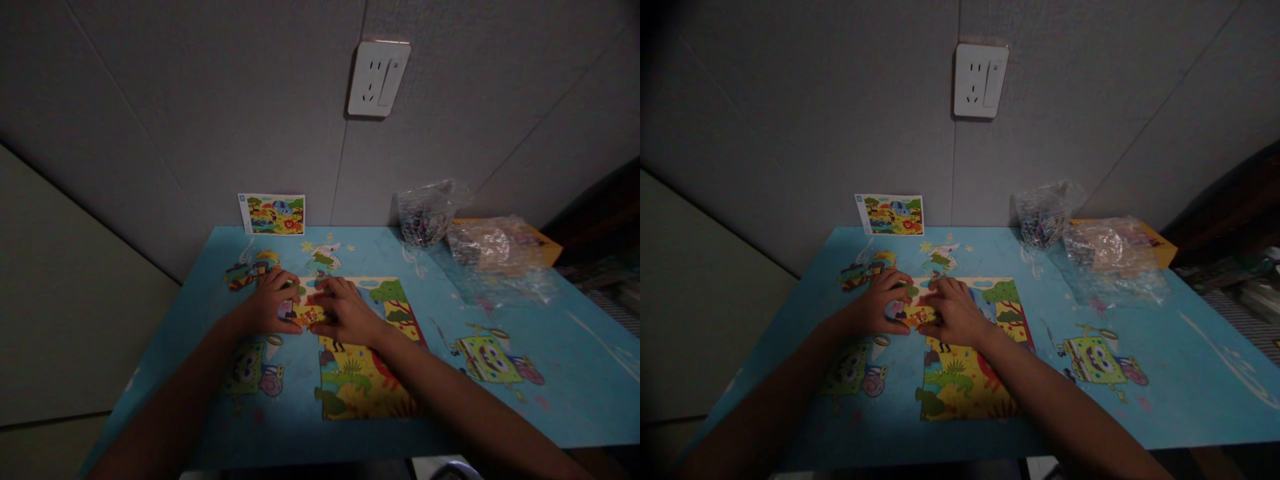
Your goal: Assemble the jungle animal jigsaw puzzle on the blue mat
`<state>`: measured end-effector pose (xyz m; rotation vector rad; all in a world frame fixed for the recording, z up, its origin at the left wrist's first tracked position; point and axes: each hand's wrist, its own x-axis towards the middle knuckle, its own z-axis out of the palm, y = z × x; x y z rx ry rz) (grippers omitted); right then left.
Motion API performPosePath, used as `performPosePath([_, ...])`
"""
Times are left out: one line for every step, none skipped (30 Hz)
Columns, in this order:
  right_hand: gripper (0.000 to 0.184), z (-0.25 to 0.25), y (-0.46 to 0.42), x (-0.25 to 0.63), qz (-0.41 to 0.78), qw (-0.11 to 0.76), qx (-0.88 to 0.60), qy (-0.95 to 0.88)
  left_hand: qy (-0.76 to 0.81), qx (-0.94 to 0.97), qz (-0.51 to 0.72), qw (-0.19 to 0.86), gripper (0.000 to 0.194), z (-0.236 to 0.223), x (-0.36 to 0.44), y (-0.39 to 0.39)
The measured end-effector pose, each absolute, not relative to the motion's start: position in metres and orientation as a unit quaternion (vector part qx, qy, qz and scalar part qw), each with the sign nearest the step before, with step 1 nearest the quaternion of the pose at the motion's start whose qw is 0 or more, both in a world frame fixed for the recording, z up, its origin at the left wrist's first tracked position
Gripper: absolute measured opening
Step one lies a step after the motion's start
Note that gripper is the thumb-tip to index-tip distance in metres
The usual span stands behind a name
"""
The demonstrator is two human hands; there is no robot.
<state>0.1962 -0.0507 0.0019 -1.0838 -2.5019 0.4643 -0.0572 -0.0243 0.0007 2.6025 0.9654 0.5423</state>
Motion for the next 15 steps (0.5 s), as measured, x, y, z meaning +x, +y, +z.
performPosePath([0.059, 0.0024, -0.0508, 0.196, 0.165, 0.184, -0.386, -0.889, 0.336, 0.909, 0.19, 0.157, 0.052, 0.0005, -0.0571, -0.0243])
performPosePath([0.06, 0.003, -0.0508, 0.1959, 0.165, 0.181, -0.387, -0.889, 0.335, 0.909, 0.191, 0.157, 0.052, 0.0003, -0.057, -0.0244])
performPosePath([0.059, 0.0035, -0.0509, 0.1957, 0.165, 0.178, -0.387, -0.889, 0.334, 0.91, 0.192, 0.156, 0.051, 0.0001, -0.0571, -0.0244])
performPosePath([0.059, 0.0037, -0.0509, 0.1957, 0.165, 0.176, -0.387, -0.89, 0.332, 0.911, 0.191, 0.154, 0.051, 0.0, -0.0573, -0.0245])
performPosePath([0.059, 0.0036, -0.0509, 0.1957, 0.164, 0.174, -0.386, -0.891, 0.33, 0.912, 0.191, 0.152, 0.05, 0.0, -0.0575, -0.0245])
performPosePath([0.058, 0.0031, -0.0507, 0.1958, 0.163, 0.174, -0.385, -0.892, 0.326, 0.914, 0.191, 0.15, 0.049, 0.0002, -0.0579, -0.0246])
performPosePath([0.058, 0.0023, -0.0505, 0.196, 0.16, 0.174, -0.383, -0.893, 0.324, 0.915, 0.191, 0.148, 0.049, 0.0005, -0.0583, -0.0246])
performPosePath([0.058, 0.0012, -0.0502, 0.1962, 0.157, 0.176, -0.38, -0.894, 0.32, 0.916, 0.191, 0.147, 0.048, 0.001, -0.0586, -0.0247])
performPosePath([0.058, -0.0001, -0.0499, 0.1966, 0.154, 0.179, -0.377, -0.896, 0.318, 0.917, 0.191, 0.148, 0.048, 0.0016, -0.0589, -0.0248])
performPosePath([0.059, -0.0014, -0.0496, 0.197, 0.15, 0.182, -0.374, -0.897, 0.317, 0.917, 0.191, 0.15, 0.047, 0.0024, -0.0591, -0.0249])
performPosePath([0.059, -0.0026, -0.0494, 0.1974, 0.147, 0.184, -0.371, -0.898, 0.316, 0.917, 0.191, 0.151, 0.046, 0.0034, -0.0591, -0.025])
performPosePath([0.06, -0.0034, -0.0492, 0.1977, 0.145, 0.185, -0.369, -0.899, 0.315, 0.917, 0.191, 0.152, 0.046, 0.0043, -0.059, -0.0252])
performPosePath([0.06, -0.004, -0.0491, 0.198, 0.143, 0.185, -0.369, -0.9, 0.314, 0.918, 0.19, 0.152, 0.045, 0.005, -0.0587, -0.0253])
performPosePath([0.059, -0.0042, -0.0491, 0.1982, 0.141, 0.184, -0.369, -0.9, 0.313, 0.918, 0.19, 0.151, 0.045, 0.0055, -0.0583, -0.0255])
performPosePath([0.059, -0.004, -0.0491, 0.1983, 0.139, 0.182, -0.368, -0.901, 0.314, 0.918, 0.19, 0.15, 0.043, 0.0057, -0.0579, -0.0257])
